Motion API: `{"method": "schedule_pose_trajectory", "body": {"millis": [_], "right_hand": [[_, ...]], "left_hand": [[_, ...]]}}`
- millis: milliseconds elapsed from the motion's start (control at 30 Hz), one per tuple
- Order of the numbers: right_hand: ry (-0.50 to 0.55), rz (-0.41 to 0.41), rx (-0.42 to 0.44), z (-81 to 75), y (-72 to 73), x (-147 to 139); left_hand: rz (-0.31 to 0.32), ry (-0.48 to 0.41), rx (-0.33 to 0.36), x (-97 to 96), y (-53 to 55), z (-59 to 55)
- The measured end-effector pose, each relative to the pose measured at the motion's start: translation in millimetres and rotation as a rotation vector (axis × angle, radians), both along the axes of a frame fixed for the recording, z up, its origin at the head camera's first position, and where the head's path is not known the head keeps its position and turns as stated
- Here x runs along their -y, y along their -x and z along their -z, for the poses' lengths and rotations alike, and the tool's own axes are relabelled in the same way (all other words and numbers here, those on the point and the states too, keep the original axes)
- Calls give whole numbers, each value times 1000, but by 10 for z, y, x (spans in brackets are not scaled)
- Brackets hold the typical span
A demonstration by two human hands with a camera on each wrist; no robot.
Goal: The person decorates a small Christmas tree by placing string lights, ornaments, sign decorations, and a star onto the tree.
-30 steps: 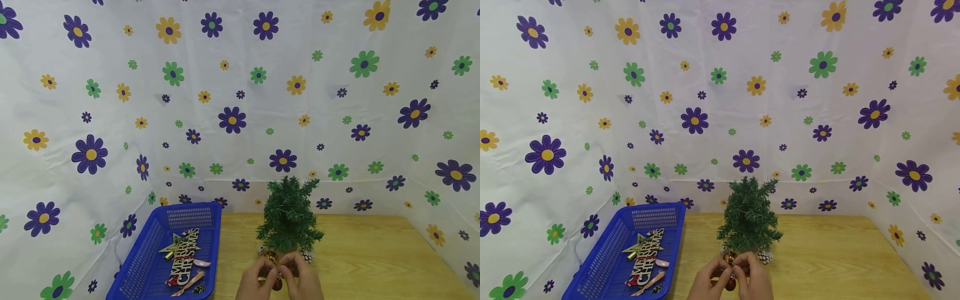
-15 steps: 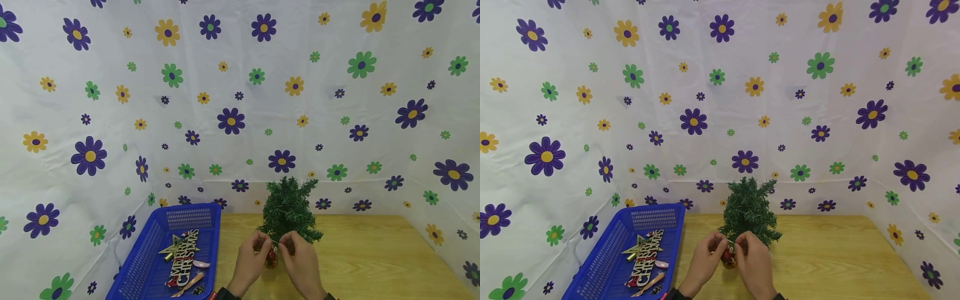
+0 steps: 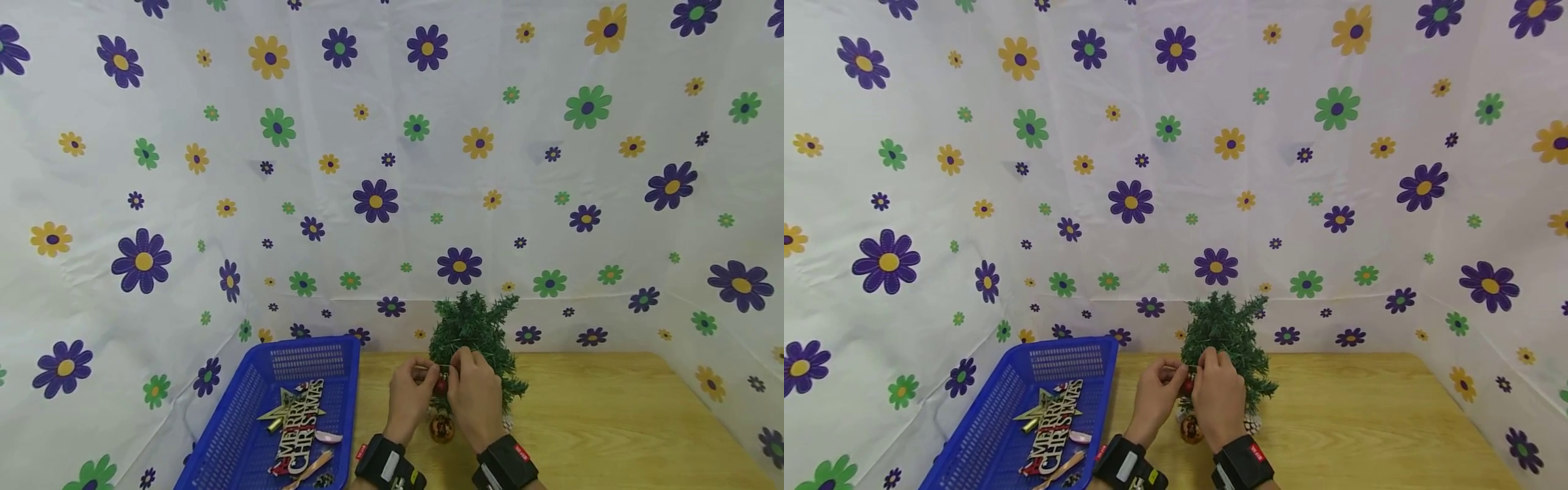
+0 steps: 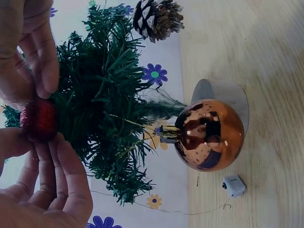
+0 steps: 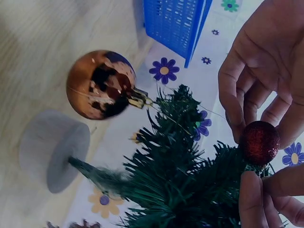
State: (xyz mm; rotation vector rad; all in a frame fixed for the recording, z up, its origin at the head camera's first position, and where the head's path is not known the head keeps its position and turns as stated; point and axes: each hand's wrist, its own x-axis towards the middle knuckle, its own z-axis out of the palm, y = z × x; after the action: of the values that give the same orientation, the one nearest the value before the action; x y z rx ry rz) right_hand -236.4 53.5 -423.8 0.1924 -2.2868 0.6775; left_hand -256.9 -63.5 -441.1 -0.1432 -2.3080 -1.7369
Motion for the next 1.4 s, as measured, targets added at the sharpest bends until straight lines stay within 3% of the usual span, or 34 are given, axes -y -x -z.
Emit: {"method": "schedule_pose_trajectory", "body": {"millis": [200, 433, 667, 800, 1033, 1400], "right_hand": [[-81, 55, -46, -40, 22, 26], [-168, 83, -17, -32, 58, 51], [-224, 45, 34, -37, 45, 24], [-251, 36, 85, -47, 24, 5], [-230, 13, 220, -44, 18, -43], [-214, 8, 220, -5, 10, -72]], "left_hand": [[-14, -25, 21, -35, 44, -21], [-18, 121, -27, 19, 59, -12], [75, 127, 2, 87, 71, 28], [97, 185, -23, 91, 79, 40], [131, 232, -25, 86, 66, 70], [95, 292, -101, 19, 48, 124]]}}
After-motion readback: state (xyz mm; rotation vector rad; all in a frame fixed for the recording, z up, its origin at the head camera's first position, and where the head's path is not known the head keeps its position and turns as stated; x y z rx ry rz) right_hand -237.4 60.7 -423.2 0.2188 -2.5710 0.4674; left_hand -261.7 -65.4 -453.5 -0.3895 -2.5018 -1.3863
